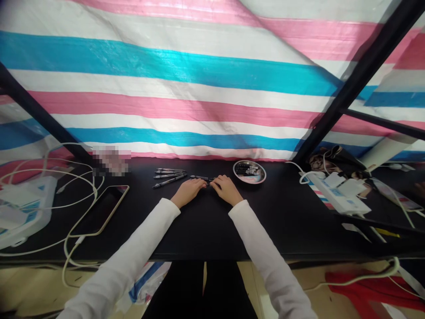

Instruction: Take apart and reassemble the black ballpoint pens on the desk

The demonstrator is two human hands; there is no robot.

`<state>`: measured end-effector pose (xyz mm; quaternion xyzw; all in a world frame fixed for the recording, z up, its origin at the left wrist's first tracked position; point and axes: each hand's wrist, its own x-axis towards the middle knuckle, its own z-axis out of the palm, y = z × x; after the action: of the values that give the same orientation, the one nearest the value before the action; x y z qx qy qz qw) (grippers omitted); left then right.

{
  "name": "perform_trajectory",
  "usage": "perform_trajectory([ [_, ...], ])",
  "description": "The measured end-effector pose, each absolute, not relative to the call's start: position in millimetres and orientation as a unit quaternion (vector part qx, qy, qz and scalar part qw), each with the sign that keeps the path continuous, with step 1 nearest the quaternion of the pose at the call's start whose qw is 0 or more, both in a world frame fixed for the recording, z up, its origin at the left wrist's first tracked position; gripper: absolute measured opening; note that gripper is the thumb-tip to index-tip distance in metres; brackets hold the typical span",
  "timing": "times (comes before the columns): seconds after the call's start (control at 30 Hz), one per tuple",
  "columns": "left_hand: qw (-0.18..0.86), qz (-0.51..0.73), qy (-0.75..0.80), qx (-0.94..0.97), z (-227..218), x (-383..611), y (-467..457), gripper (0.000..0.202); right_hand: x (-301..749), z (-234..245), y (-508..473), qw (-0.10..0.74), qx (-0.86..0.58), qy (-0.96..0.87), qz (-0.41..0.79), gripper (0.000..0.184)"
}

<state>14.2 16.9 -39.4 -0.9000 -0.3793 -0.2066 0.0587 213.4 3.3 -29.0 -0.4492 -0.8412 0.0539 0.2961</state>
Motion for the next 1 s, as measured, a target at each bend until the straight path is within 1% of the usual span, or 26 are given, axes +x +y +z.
perform_trajectory([
  [0.2, 0.041, -0.203, -0.380, -0.902, -40.2, 12.4, 17.8, 0.021, 215.2, -29.8, 7.2, 0.324, -0.439, -0.832, 0.100, 0.012],
  [0.37, 0.033, -0.204, -0.380, -0.902, -41.2, 14.1, 18.1, 0.022, 214.3, -24.8, 4.1, 0.337, -0.437, -0.829, 0.092, 0.007],
  [0.43, 0.035, -0.197, -0.381, -0.903, -41.3, 14.8, 17.9, 0.023, 213.7, -23.5, 1.9, 0.327, -0.440, -0.832, 0.085, 0.008],
  [0.57, 0.043, -0.192, -0.380, -0.904, -41.6, 14.6, 17.8, 0.023, 212.1, -25.0, -1.0, 0.306, -0.455, -0.833, 0.072, 0.018],
  [0.73, 0.051, -0.188, -0.377, -0.906, -40.2, 14.7, 17.0, 0.024, 212.1, -31.6, 2.4, 0.299, -0.445, -0.843, 0.050, 0.020],
  [0.9, 0.033, -0.178, -0.389, -0.903, -36.3, 13.8, 15.9, 0.023, 216.7, -31.0, 7.2, 0.326, -0.437, -0.836, 0.063, 0.008],
  [1.0, 0.019, -0.176, -0.402, -0.898, -35.4, 11.7, 16.5, 0.021, 219.3, -29.0, 8.2, 0.338, -0.449, -0.824, 0.069, 0.005],
])
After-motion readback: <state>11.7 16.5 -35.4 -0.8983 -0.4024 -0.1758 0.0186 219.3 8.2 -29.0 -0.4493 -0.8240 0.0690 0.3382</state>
